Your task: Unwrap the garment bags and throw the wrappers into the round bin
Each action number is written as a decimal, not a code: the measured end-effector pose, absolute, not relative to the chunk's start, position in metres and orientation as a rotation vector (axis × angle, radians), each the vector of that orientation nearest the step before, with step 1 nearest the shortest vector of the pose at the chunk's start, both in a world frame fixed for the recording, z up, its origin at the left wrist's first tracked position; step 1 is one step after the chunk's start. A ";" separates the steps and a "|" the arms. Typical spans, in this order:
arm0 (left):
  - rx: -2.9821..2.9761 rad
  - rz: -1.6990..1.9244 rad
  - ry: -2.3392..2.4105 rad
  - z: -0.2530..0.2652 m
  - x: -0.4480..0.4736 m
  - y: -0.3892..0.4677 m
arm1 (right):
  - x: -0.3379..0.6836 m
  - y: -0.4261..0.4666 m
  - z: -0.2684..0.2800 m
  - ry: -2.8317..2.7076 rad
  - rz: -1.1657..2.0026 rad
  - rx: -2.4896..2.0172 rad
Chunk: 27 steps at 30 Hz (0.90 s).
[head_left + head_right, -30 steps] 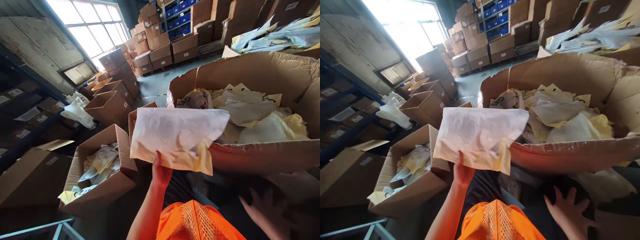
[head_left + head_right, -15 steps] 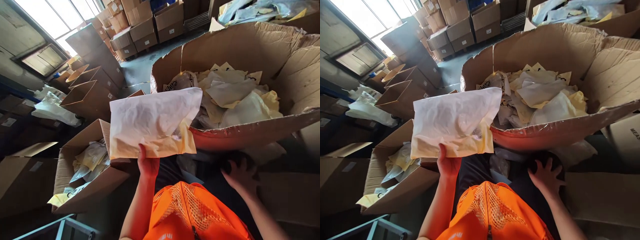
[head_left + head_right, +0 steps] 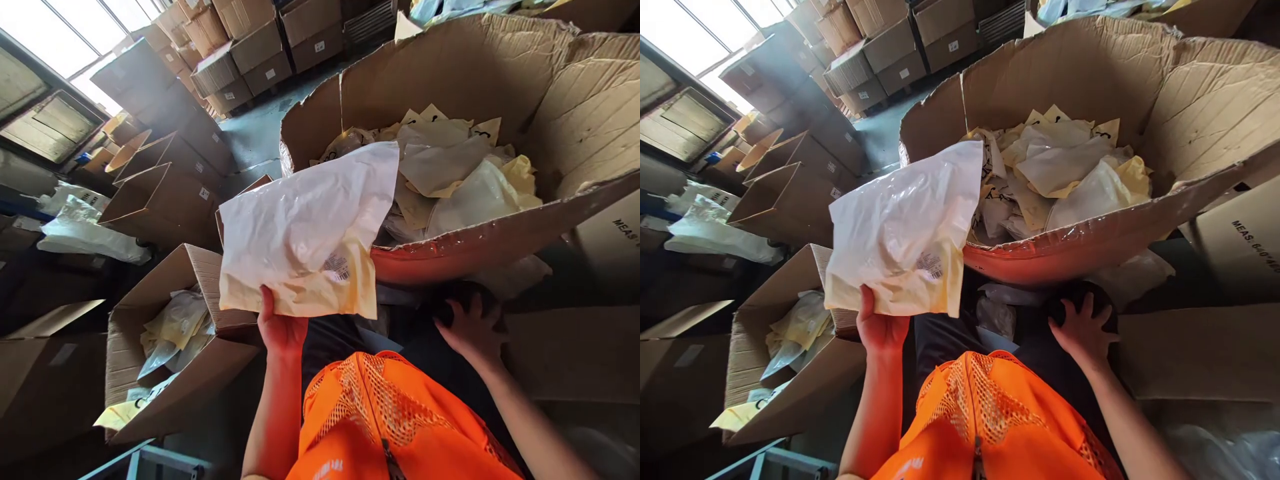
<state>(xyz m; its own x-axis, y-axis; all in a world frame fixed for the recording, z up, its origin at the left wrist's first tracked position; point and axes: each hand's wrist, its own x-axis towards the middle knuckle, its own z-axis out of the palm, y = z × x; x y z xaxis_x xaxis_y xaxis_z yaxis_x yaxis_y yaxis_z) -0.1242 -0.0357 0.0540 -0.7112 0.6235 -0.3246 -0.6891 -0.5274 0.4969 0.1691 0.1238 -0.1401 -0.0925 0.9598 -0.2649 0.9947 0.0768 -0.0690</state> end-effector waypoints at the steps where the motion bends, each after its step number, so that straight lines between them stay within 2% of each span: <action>1: -0.157 2.201 0.778 0.055 -0.126 -0.037 | 0.169 0.124 -0.140 2.201 -0.339 2.009; 6: -0.075 2.074 0.727 0.052 -0.134 -0.042 | 0.172 0.123 -0.148 2.231 -0.299 2.041; 15: -0.220 2.083 0.715 0.057 -0.132 -0.039 | 0.173 0.123 -0.148 2.256 -0.309 2.032; 23: -0.096 2.156 0.775 0.030 -0.150 -0.051 | 0.174 0.123 -0.147 2.258 -0.283 2.022; 27: 0.159 2.252 0.840 0.017 -0.165 -0.066 | 0.180 0.123 -0.148 2.271 -0.352 1.993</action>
<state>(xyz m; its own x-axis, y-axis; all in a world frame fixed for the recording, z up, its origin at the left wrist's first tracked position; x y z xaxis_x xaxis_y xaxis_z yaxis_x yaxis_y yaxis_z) -0.1647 -0.0659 0.0173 -0.7356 0.6657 -0.1255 -0.5852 -0.5312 0.6126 0.1802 0.1232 -0.1476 -0.1384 0.9643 -0.2257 0.9874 0.1167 -0.1068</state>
